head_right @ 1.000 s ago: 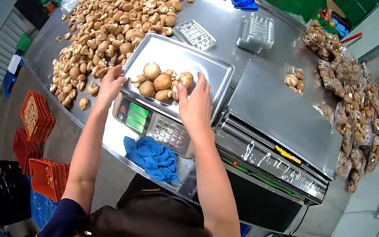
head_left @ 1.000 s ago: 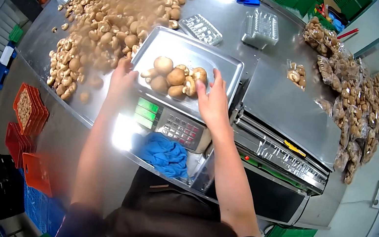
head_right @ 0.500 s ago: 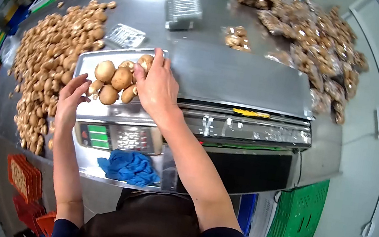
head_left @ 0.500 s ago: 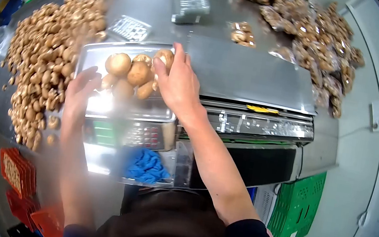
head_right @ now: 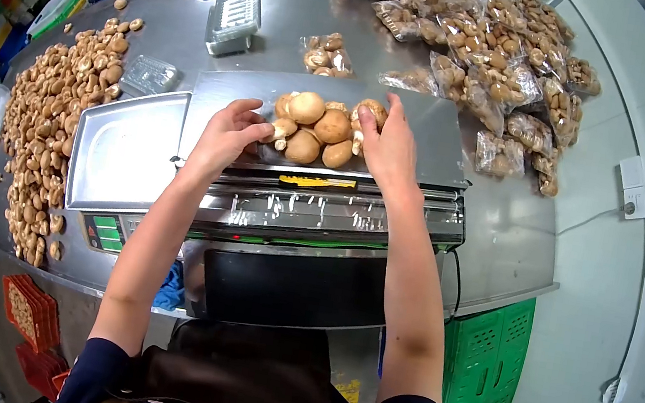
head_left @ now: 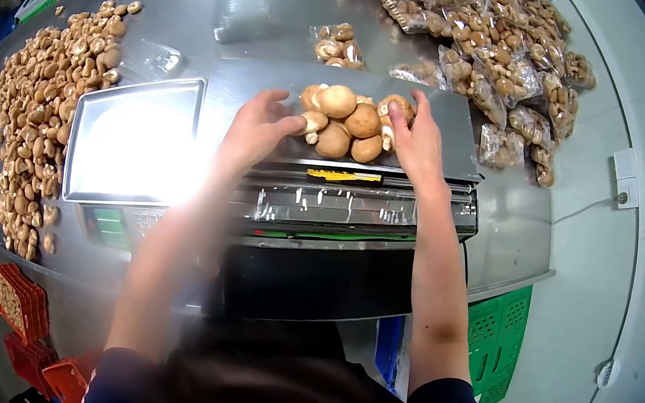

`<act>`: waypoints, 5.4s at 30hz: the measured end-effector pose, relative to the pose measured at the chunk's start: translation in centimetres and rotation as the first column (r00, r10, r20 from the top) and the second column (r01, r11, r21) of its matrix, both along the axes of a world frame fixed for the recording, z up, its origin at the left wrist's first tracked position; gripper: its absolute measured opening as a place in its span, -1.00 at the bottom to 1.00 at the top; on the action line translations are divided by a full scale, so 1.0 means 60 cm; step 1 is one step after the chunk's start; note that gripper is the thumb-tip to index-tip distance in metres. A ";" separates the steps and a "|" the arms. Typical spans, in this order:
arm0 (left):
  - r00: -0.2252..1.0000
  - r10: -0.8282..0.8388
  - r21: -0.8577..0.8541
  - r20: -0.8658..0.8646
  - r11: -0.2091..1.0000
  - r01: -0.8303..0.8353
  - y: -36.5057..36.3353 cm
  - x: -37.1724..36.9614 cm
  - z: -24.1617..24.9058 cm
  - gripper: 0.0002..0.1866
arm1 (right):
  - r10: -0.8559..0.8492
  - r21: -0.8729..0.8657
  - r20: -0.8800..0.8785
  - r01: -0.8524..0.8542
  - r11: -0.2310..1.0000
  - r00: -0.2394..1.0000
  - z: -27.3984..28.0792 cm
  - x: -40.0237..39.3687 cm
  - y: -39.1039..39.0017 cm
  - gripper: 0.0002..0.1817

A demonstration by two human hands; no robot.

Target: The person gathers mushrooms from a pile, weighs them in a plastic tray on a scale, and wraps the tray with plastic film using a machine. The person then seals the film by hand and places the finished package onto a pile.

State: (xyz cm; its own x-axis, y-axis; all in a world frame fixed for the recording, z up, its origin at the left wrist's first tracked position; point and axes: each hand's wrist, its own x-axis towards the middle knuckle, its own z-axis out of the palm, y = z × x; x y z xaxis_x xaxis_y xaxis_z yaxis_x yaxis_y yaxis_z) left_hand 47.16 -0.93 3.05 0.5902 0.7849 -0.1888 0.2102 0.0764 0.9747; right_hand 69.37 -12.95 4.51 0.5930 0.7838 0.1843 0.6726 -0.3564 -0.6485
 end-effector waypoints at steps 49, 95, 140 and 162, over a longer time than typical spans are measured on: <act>0.895 -0.063 0.265 -0.442 0.944 0.198 -0.257 -0.138 0.034 -0.87 | 0.050 -0.177 -0.821 -0.336 0.925 0.569 0.024 -0.080 -0.310 -0.44; 0.757 0.631 -0.531 0.169 0.706 -0.470 -0.351 -0.345 -0.019 -0.84 | -0.318 -0.157 -0.723 0.303 0.940 0.614 -0.085 -0.256 -0.371 -0.51; 0.455 -0.866 0.349 0.207 0.499 0.793 -0.281 -0.358 0.150 -0.66 | 0.529 0.217 -0.847 -0.877 0.428 0.048 0.100 -0.340 -0.207 -0.59; 0.517 -0.822 0.148 0.239 0.558 0.817 -0.298 -0.341 0.136 -0.64 | 0.849 0.438 -0.524 -0.876 0.202 -0.066 0.126 -0.381 -0.183 -0.56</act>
